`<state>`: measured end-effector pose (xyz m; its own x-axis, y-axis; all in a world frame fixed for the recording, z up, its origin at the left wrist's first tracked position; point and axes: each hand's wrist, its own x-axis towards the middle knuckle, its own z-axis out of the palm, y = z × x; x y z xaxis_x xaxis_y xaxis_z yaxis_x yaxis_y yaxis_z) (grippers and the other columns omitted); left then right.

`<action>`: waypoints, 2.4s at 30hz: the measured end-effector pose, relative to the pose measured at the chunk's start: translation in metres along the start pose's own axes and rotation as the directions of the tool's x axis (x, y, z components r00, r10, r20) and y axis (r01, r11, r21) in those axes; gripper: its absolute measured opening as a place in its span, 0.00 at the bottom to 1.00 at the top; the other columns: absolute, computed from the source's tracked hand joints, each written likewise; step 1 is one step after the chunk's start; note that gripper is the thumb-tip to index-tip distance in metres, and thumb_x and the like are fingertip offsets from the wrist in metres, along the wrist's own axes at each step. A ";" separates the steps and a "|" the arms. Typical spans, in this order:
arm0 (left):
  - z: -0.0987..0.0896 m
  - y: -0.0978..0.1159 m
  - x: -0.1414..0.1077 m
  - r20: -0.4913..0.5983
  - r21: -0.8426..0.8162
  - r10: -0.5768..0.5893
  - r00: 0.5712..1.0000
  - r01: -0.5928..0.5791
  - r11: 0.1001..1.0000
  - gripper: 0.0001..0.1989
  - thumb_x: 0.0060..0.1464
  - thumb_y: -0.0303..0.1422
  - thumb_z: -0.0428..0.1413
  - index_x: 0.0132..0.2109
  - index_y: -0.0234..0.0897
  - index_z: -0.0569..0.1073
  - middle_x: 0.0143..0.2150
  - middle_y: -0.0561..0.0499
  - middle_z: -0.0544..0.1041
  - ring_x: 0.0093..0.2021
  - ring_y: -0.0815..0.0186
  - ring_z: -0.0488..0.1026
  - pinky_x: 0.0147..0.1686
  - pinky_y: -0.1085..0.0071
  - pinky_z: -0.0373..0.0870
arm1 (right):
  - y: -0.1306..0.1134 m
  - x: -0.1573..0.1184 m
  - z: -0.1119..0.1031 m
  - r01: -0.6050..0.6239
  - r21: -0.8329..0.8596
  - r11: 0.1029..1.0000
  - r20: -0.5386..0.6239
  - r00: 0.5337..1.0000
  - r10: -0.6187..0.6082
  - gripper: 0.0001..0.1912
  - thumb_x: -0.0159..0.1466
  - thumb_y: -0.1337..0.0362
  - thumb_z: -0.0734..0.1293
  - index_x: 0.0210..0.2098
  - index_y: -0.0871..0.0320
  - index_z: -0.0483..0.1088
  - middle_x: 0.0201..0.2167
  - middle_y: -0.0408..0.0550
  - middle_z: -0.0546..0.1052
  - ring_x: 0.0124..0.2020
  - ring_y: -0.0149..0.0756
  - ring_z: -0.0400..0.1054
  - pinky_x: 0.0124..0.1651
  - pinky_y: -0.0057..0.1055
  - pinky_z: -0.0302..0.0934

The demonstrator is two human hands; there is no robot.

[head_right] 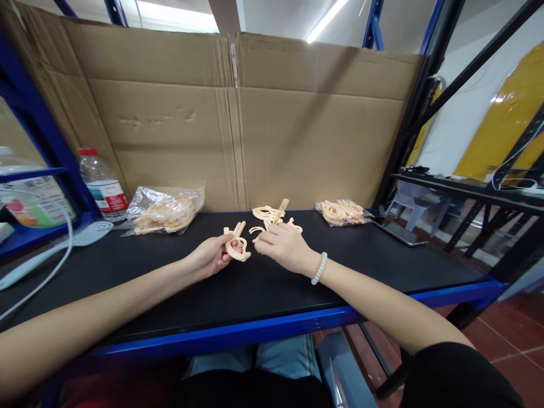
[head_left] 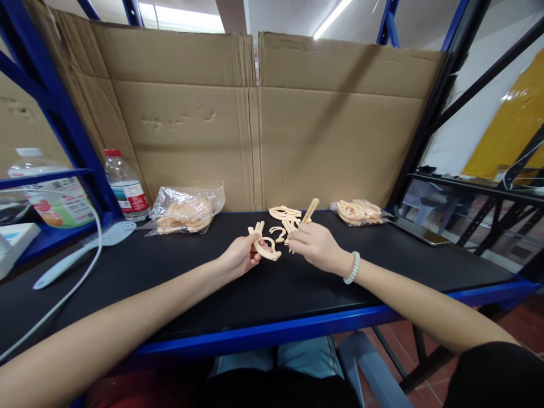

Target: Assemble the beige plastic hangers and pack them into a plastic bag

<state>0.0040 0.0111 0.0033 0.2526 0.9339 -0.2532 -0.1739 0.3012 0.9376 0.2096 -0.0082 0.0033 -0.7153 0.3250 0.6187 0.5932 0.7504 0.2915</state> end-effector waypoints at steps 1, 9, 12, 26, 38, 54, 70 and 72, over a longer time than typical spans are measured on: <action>0.000 0.000 0.001 -0.002 0.005 0.010 1.000 -0.010 1.000 0.18 0.62 0.30 0.43 0.24 0.32 0.63 0.19 0.48 0.72 0.11 0.79 0.57 0.10 0.83 0.49 | 0.005 -0.001 -0.002 -0.053 0.026 0.998 -0.060 0.997 0.055 0.14 0.67 0.72 0.53 0.31 0.57 0.67 0.33 0.49 0.74 0.34 0.36 0.63 0.36 0.33 0.56; -0.002 -0.004 0.005 0.022 0.064 0.064 0.998 -0.066 0.996 0.18 0.61 0.32 0.44 0.25 0.31 0.66 0.19 0.45 0.73 0.15 0.75 0.64 0.13 0.81 0.51 | 0.037 -0.010 -0.012 -0.318 0.372 0.872 -0.360 0.817 0.451 0.05 0.65 0.67 0.60 0.41 0.56 0.63 0.33 0.47 0.72 0.34 0.35 0.67 0.40 0.35 0.63; -0.002 -0.004 0.005 0.019 0.056 0.049 0.999 -0.050 0.997 0.17 0.61 0.32 0.45 0.25 0.32 0.66 0.19 0.45 0.73 0.15 0.74 0.65 0.14 0.81 0.51 | 0.037 -0.009 -0.011 -0.292 0.401 0.868 -0.286 0.861 0.421 0.13 0.65 0.69 0.59 0.49 0.54 0.61 0.36 0.47 0.72 0.39 0.36 0.68 0.45 0.37 0.63; -0.001 -0.003 0.002 0.066 0.098 0.052 0.996 -0.058 0.994 0.16 0.60 0.33 0.45 0.26 0.32 0.66 0.19 0.46 0.73 0.12 0.76 0.60 0.15 0.80 0.50 | 0.047 -0.020 0.031 -0.361 0.206 0.909 0.375 0.887 0.267 0.20 0.62 0.73 0.62 0.53 0.60 0.64 0.43 0.55 0.74 0.46 0.42 0.68 0.50 0.40 0.61; -0.004 -0.005 0.006 0.087 0.093 0.061 0.994 -0.069 0.993 0.15 0.59 0.35 0.48 0.26 0.33 0.65 0.19 0.46 0.74 0.13 0.75 0.62 0.14 0.79 0.51 | 0.050 -0.017 0.028 -0.358 0.268 0.894 0.233 0.925 0.300 0.11 0.60 0.75 0.63 0.41 0.61 0.70 0.37 0.50 0.74 0.37 0.34 0.68 0.44 0.35 0.63; -0.002 -0.004 0.002 0.109 0.164 0.073 0.991 -0.090 0.982 0.15 0.60 0.36 0.46 0.28 0.32 0.66 0.20 0.46 0.75 0.13 0.75 0.61 0.15 0.80 0.50 | 0.043 -0.015 0.039 -0.171 0.327 0.930 0.274 0.958 0.080 0.16 0.66 0.71 0.57 0.51 0.57 0.67 0.48 0.51 0.70 0.50 0.37 0.62 0.54 0.39 0.58; -0.002 -0.007 -0.001 0.203 0.418 0.270 0.941 -0.333 0.845 0.20 0.57 0.45 0.48 0.29 0.31 0.68 0.19 0.49 0.73 0.12 0.77 0.57 0.13 0.80 0.49 | 0.027 -0.010 0.022 -0.213 0.330 0.920 0.229 0.963 0.140 0.13 0.66 0.64 0.61 0.50 0.58 0.65 0.45 0.53 0.70 0.48 0.40 0.63 0.52 0.40 0.60; -0.003 -0.007 -0.002 0.206 0.460 0.304 0.930 -0.366 0.809 0.21 0.56 0.46 0.49 0.29 0.31 0.69 0.18 0.51 0.72 0.13 0.77 0.58 0.14 0.80 0.49 | 0.018 -0.007 0.016 -0.164 0.360 0.918 0.175 0.979 0.106 0.16 0.66 0.64 0.60 0.53 0.57 0.62 0.48 0.54 0.69 0.51 0.40 0.61 0.53 0.40 0.59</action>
<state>0.0019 0.0081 -0.0037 0.3784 0.9204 0.0986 0.2047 -0.1871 0.9608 0.2194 0.0127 -0.0072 -0.7018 0.4984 0.5090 0.5289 0.8432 -0.0964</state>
